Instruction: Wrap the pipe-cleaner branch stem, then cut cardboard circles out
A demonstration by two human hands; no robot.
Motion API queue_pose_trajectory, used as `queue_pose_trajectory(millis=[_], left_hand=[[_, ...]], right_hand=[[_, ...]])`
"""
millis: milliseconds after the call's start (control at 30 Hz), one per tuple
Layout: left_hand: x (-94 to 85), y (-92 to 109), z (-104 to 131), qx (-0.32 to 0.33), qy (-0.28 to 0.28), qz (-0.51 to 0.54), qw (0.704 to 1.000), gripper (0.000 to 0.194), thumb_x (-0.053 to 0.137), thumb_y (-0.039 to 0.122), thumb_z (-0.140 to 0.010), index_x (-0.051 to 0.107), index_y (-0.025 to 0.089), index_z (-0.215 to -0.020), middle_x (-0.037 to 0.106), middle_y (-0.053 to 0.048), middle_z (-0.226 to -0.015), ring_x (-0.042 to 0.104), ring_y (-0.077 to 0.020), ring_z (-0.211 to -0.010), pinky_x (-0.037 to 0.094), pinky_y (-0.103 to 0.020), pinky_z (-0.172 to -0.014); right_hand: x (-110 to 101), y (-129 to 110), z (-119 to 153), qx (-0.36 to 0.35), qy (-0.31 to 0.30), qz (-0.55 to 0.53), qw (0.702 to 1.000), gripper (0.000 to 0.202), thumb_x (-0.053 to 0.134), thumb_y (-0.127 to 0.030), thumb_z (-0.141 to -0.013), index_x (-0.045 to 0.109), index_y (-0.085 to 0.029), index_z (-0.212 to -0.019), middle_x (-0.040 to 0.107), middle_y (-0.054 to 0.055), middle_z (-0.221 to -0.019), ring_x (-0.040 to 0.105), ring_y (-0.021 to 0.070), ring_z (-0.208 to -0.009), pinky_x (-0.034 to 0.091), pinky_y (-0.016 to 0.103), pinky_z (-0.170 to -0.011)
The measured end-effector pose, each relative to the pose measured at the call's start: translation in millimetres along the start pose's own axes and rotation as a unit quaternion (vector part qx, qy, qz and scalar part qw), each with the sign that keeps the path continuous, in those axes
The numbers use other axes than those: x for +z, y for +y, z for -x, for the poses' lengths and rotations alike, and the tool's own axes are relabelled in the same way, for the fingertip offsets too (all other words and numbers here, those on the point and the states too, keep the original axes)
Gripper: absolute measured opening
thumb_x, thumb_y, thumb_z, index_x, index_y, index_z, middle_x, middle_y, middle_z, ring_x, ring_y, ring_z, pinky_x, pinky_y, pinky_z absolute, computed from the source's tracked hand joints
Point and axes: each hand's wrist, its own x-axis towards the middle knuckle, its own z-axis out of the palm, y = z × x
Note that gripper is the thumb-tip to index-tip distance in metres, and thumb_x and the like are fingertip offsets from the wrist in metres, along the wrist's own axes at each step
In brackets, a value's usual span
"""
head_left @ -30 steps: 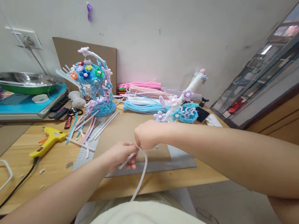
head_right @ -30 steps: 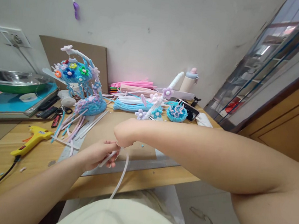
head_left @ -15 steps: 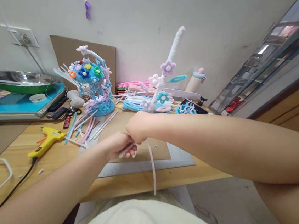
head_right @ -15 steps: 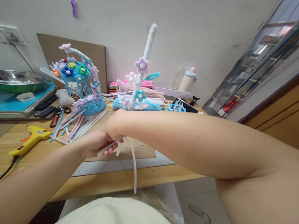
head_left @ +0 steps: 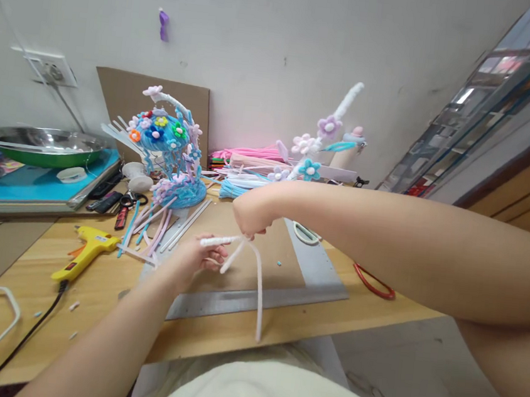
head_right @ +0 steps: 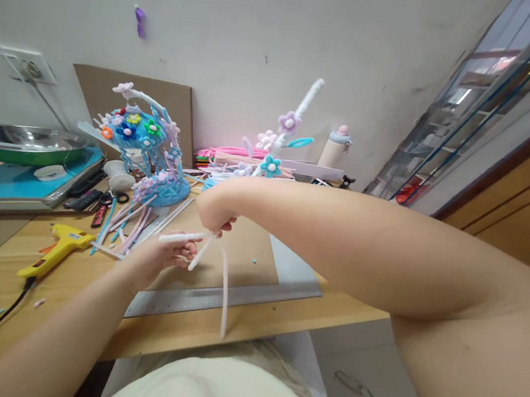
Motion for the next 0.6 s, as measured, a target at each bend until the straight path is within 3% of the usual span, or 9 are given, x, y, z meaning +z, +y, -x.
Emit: queue_pose_trajectory(millis=[67, 233, 400, 600], left_hand=[[-0.2, -13.6, 3.4, 0.027, -0.003, 0.009, 1.0, 0.022, 0.058, 0.029, -0.075, 0.064, 0.012, -0.087, 0.062, -0.003, -0.069, 0.058, -0.0088, -0.059, 0.045, -0.017, -0.053], [2.6, -37.8, 4.6, 0.057, 0.028, -0.001, 0.998, 0.027, 0.06, 0.038, -0.074, 0.06, 0.013, -0.083, 0.053, 0.004, -0.051, 0.046, -0.0045, -0.036, 0.031, -0.016, -0.037], [-1.4, -43.7, 0.5, 0.044, 0.044, -0.018, 0.998, 0.027, 0.06, 0.039, -0.071, 0.06, 0.013, -0.079, 0.051, 0.005, -0.048, 0.044, -0.0049, -0.032, 0.026, -0.016, -0.034], [-2.2, -45.8, 3.0, 0.039, 0.046, -0.045, 0.997, 0.026, 0.056, 0.038, -0.072, 0.059, 0.013, -0.079, 0.052, 0.005, -0.047, 0.044, -0.0054, -0.031, 0.025, -0.017, -0.034]], right_hand=[[-2.4, 6.8, 3.7, 0.022, -0.002, -0.022, 1.0, 0.023, 0.062, -0.027, -0.07, 0.071, -0.008, -0.078, 0.064, 0.008, -0.07, 0.056, 0.0183, -0.062, 0.043, 0.032, -0.061], [11.7, 9.4, -0.9, 0.015, -0.009, -0.082, 0.996, 0.028, 0.058, -0.032, -0.075, 0.07, -0.017, -0.095, 0.065, 0.002, -0.077, 0.051, 0.0111, -0.057, 0.039, 0.023, -0.054], [26.4, 8.5, -8.0, 0.021, -0.004, -0.112, 0.993, 0.027, 0.054, -0.03, -0.077, 0.069, -0.017, -0.095, 0.065, 0.001, -0.075, 0.048, 0.0095, -0.054, 0.038, 0.022, -0.051], [27.3, 3.2, -7.5, 0.038, -0.011, -0.116, 0.992, 0.028, 0.054, -0.032, -0.078, 0.07, -0.018, -0.097, 0.067, 0.002, -0.076, 0.051, 0.0101, -0.055, 0.038, 0.022, -0.053]])
